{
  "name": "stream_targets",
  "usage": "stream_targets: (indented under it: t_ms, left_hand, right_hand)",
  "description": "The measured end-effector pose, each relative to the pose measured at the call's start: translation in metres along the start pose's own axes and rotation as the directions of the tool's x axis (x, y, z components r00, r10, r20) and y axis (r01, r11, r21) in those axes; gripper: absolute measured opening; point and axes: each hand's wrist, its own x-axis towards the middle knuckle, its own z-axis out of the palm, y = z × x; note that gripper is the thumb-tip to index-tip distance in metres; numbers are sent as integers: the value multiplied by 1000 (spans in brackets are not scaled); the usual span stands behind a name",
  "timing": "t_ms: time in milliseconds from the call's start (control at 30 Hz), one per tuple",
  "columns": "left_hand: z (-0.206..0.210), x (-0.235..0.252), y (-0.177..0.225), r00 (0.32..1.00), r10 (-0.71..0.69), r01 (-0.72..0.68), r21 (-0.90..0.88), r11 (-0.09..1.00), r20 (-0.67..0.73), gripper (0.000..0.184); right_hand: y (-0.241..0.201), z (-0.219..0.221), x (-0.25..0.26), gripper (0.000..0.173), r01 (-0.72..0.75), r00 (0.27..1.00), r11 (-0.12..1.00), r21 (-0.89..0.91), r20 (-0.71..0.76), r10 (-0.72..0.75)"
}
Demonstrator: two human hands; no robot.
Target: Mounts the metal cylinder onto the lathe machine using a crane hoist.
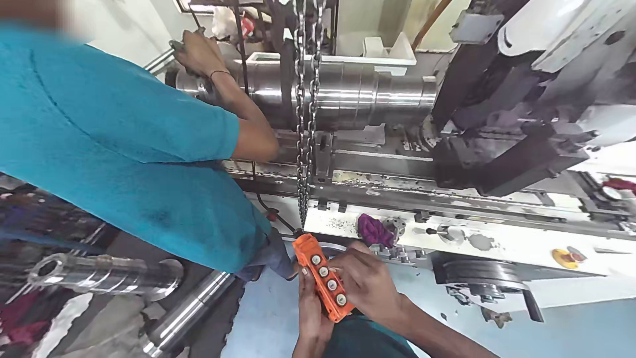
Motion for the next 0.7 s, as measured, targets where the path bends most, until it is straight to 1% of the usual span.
stream_targets:
  t_ms: [67, 167, 200, 300, 400, 500, 567, 700]
  left_hand:
    - [2, 0, 1, 1000, -8, 8, -20, 1000, 6, 39]
    - [3, -1, -1, 1000, -15, 16, -34, 999, 2, 38]
    - [2, -2, -1, 1000, -15, 15, -26, 1000, -7, 38]
    - [2, -1, -1, 1000, 12, -12, -14, 1000, -4, 37]
    - [2, -5, -2, 1000, 18, -18, 24, 1000, -10, 39]
    - [2, 0, 0, 999, 40, -39, 40, 998, -14, 39]
    - [3, -4, -2, 999, 28, -27, 31, 999, -33, 39]
    - [2, 1, 0, 999, 40, -40, 10, 999, 0, 38]
  right_hand:
    - [0, 1, -1, 15, 8, 1000, 1000, 7, -1, -8]
    - [10, 16, -15, 14, 22, 996, 999, -47, 82, -18]
    - [11, 17, -17, 14, 19, 996, 998, -57, 87, -14]
    - [5, 10, -9, 14, 24, 998, 999, -33, 53, -22]
    - [10, 15, -17, 14, 34, 993, 997, -70, 112, -26]
    - [11, 15, -13, 14, 44, 995, 998, -55, 94, -39]
    - [10, 16, -16, 14, 31, 992, 997, -71, 124, -22]
    - [11, 15, -11, 15, 22, 996, 998, -55, 93, -17]
